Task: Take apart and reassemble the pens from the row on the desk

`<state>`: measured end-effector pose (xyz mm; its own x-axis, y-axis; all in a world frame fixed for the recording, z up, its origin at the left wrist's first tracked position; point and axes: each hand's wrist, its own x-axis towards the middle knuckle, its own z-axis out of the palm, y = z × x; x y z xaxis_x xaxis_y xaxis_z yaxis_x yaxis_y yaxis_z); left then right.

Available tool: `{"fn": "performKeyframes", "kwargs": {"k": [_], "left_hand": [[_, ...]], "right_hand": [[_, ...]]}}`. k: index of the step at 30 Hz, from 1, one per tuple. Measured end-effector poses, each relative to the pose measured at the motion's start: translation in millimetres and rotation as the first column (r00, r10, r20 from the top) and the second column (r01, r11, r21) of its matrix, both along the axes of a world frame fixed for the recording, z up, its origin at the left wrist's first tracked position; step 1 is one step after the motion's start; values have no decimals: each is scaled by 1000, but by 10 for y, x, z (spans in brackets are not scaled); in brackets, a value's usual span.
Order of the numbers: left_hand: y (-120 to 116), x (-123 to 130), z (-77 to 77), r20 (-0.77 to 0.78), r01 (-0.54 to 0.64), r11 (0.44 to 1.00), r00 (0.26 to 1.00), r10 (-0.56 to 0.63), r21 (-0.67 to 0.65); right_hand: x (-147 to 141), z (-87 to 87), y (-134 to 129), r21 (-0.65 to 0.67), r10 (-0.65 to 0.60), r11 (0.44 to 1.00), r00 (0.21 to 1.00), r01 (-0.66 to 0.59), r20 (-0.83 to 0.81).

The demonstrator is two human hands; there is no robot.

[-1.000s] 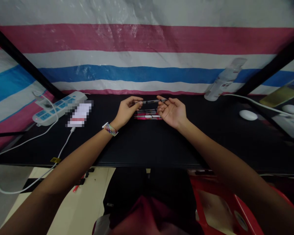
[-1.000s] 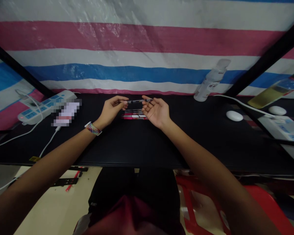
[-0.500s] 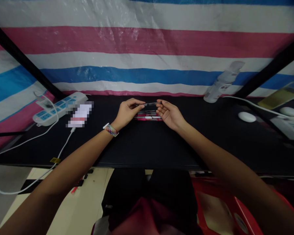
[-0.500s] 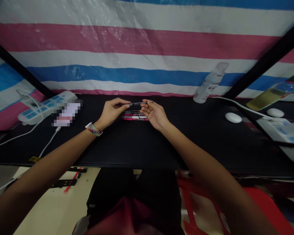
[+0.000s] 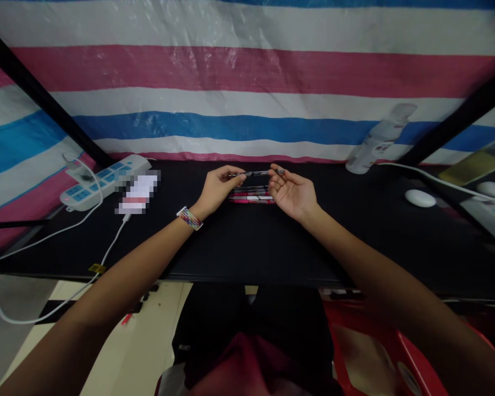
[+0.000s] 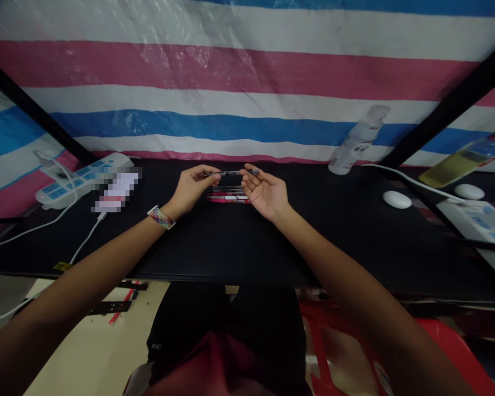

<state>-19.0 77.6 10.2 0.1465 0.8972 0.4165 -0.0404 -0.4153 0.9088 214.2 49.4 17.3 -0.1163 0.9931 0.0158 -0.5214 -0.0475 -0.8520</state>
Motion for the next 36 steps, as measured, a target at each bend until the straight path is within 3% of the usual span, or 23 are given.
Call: {"fn": "performKeyframes", "kwargs": {"k": [5, 8, 14, 23, 27, 31, 36], "left_hand": [[-11, 7, 10, -2, -4, 1000, 1000, 4, -30], [-10, 8, 5, 6, -4, 999, 1000, 4, -40], [2, 5, -6, 13, 3, 1000, 1000, -3, -27], [3, 4, -17, -34, -12, 1000, 999, 12, -6], [8, 7, -43, -41, 5, 1000, 999, -4, 8], [-4, 27, -64, -60, 13, 1000, 998, -14, -16], [-14, 40, -67, -53, 3, 999, 999, -5, -35]], "right_hand": [[36, 13, -10, 87, 13, 996, 997, -20, 79], [42, 18, -3, 72, 0, 997, 994, -8, 106], [7, 82, -49, 50, 52, 998, 996, -49, -68], [36, 18, -14, 28, 98, 995, 991, -96, -88], [10, 10, -19, 61, 31, 998, 998, -28, -46], [-9, 51, -44, 66, -63, 996, 992, 56, 110], [-12, 85, -81, 111, -60, 993, 992, 48, 108]]}}
